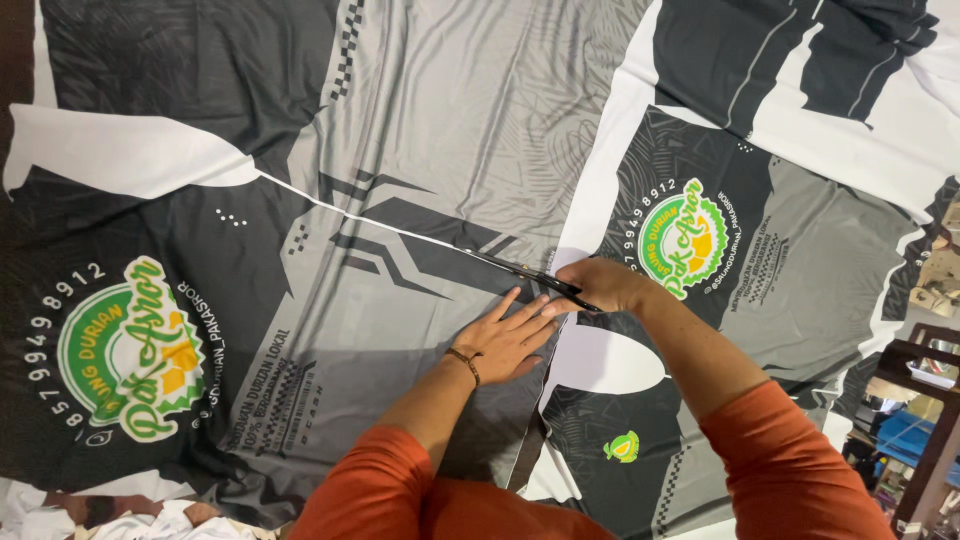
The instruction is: The person lays out a large piece of patterned fabric on a table and uses scissors to cut along a white paper template. They carefully follow the template's edges to shape the fabric, periodically adjusting the material to maintain alignment.
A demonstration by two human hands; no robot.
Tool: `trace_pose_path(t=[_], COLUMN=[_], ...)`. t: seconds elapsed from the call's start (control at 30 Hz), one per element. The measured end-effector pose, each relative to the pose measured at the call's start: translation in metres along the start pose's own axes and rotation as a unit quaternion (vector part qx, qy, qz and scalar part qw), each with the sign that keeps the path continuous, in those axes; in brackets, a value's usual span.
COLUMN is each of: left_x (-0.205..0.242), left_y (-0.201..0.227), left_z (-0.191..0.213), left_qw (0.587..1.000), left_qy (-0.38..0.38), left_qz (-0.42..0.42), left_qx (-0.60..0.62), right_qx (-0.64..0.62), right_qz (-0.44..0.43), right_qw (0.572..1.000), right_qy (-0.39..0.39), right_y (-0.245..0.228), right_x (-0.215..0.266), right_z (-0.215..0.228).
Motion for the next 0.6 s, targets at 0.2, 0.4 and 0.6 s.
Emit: trace_pose_path(t=[0.2, 0.4, 0.6], left_x=[0.001, -0.001, -0.002], left_y=[-0.001, 0.001, 0.001], left_z=[-0.002, 0.005, 0.013], left_qw=[1.0, 1.0, 1.0], left_qy=[0.014, 0.022, 0.016], left_qz=[0.002, 0.014, 0.011], left_qx=[0.0, 0.003, 0.004], right_qx=[-0.003, 0.048, 0.048], right_qz=[0.015, 0.015, 0.003], right_qw=[1.0, 0.999, 0.999], right_qy=[0.002, 0.0, 0.016], right_y=[-0.02, -0.02, -0.012], right_x=[-0.003, -0.011, -0.027], right_z=[0.001, 0.001, -0.004])
Point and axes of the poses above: each hand's wrist, its own x-axis away from the middle knuckle, its own z-axis out of the back of the hand, y = z × x, the point moved 6 cm from there along -x, towards the middle knuckle, and after that the axes turned 4 degrees about x, right-handed, at the moved point
